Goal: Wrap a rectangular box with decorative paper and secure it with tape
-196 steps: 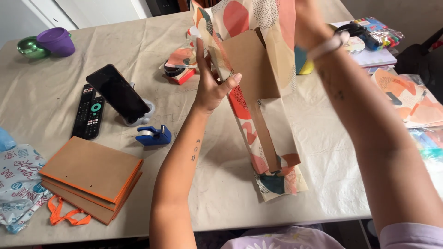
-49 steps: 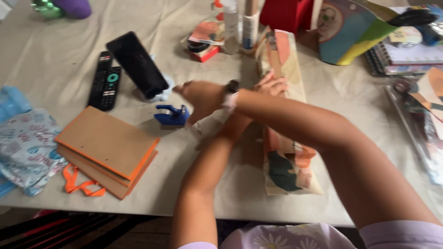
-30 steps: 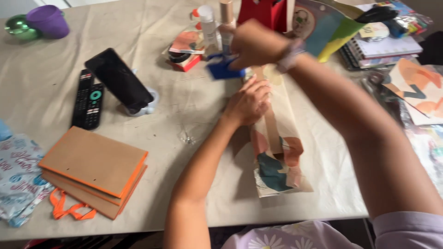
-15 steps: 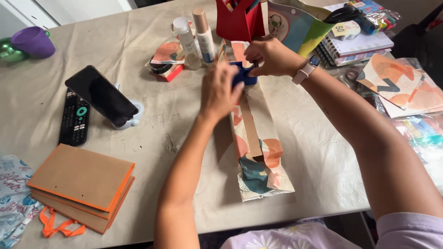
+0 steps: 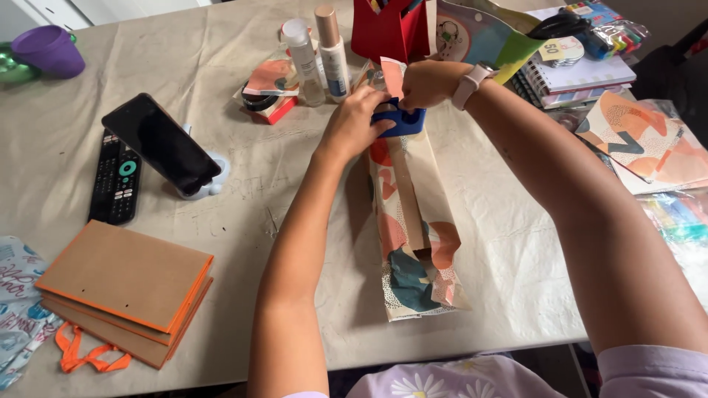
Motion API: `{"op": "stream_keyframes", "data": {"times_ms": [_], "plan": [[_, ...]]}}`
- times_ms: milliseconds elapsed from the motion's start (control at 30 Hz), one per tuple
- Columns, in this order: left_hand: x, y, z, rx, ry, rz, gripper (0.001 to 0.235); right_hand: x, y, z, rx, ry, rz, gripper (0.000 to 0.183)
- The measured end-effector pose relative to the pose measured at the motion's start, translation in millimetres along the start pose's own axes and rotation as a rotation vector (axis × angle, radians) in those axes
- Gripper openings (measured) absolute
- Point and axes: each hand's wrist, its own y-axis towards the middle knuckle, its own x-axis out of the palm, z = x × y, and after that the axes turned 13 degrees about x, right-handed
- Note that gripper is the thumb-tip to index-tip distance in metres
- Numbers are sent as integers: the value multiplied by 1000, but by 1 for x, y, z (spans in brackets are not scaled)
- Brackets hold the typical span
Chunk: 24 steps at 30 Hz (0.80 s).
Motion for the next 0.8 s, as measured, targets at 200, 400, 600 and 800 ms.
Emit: {"op": "stream_keyframes", "data": {"times_ms": [200,400,600,800], "plan": [[-4,-1,-1,-69,-55,-51,44,-32,-25,-7,144,207,-139,37],[-6,-1,0,-52,-66,-33,45,-49,-54,3,207,273,-192,36],[-8,-5,-1,-54,-52,-25,48,-21,-54,27,239,594,-268,23],[-16,-6,4,-40,-28,-41,47,64,-3,48,69,335,-64,20]]}}
